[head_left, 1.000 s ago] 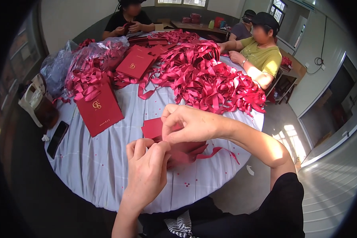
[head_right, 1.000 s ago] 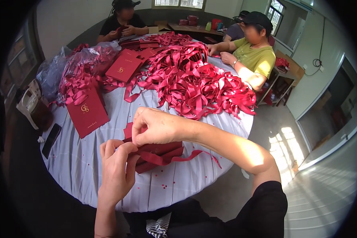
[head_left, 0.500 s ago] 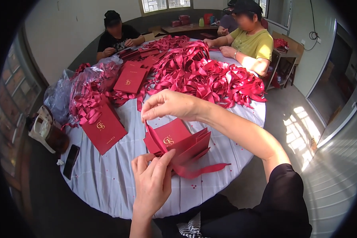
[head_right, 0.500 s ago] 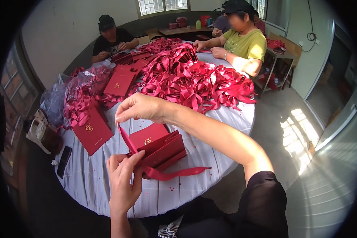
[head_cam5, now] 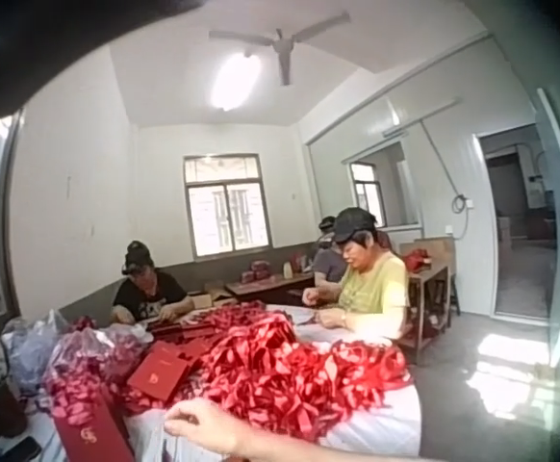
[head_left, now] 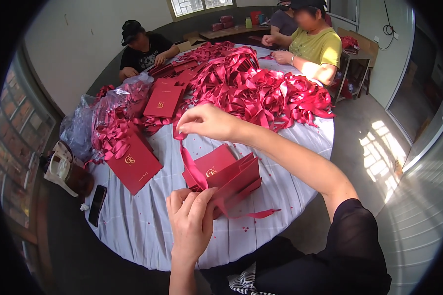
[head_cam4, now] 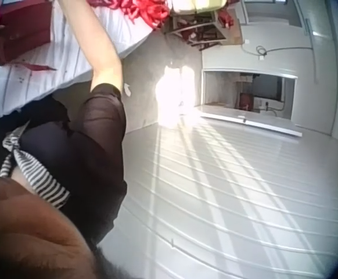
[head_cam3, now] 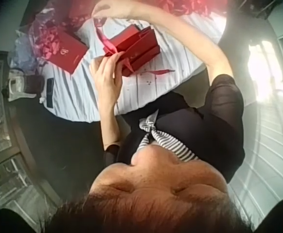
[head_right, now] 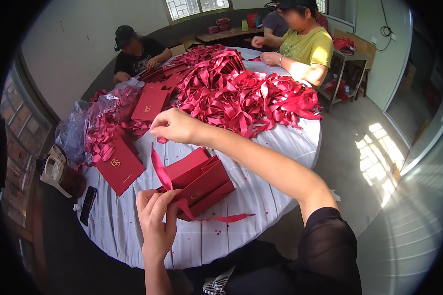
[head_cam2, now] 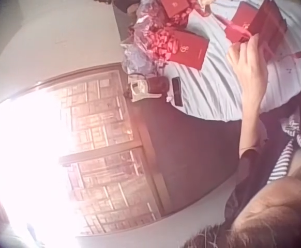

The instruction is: The person threads a ribbon through the holes of a red paper bag by hand, then pulls the ribbon ends to form handles. They repeat this process with several more bags and ribbons, placing each finished bag on the table.

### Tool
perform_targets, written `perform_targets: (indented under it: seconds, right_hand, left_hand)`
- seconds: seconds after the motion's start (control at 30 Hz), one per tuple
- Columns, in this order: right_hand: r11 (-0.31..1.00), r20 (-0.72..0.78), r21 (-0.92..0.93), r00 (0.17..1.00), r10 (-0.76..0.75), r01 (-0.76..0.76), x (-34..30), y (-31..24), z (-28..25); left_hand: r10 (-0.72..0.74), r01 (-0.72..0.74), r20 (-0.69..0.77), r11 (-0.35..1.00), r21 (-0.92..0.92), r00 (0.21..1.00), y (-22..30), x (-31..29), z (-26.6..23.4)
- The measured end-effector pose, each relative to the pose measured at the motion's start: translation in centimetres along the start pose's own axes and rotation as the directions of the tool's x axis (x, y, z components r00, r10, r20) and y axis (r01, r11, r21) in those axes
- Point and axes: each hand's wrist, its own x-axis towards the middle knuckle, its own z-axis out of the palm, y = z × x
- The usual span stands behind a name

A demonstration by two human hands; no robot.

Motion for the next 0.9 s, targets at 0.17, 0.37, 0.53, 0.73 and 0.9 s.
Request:
perform_targets:
  seconds: [0.17, 0.37, 0.53, 0.73, 0.9]
  right_hand:
    - [0.919, -0.342, -0.305, 0.872, -0.351, 0.251, -7.2, -6.9, 0.9]
    - [0.857, -0.249, -0.492, 0.918, -0.309, 0.155, -15.2, -6.7, 5.7]
    - [0.950, -0.300, -0.311, 0.944, -0.141, 0.043, -16.9, -4.3, 7.3]
    - [0.985, -0.275, 0.003, 0.947, 0.165, -0.171, -20.9, -4.5, 3.4]
    - [0.961, -0.306, 0.056, 0.911, 0.276, -0.272, -23.2, -5.6, 0.8]
  left_hand:
    - [-0.047, 0.047, -0.028, 0.999, -0.002, 0.999, -1.1, -0.3, -0.1]
    - [-0.031, 0.031, -0.038, 1.000, -0.003, 0.999, -1.3, 0.2, 0.6]
    - [-0.058, 0.058, -0.012, 0.998, 0.001, 0.998, -1.2, 0.2, 0.5]
    - [-0.089, 0.089, 0.018, 0.996, 0.007, 0.996, -1.1, 0.4, 0.4]
    - [-0.077, 0.078, 0.062, 0.997, -0.019, 0.995, -1.0, 0.5, 0.0]
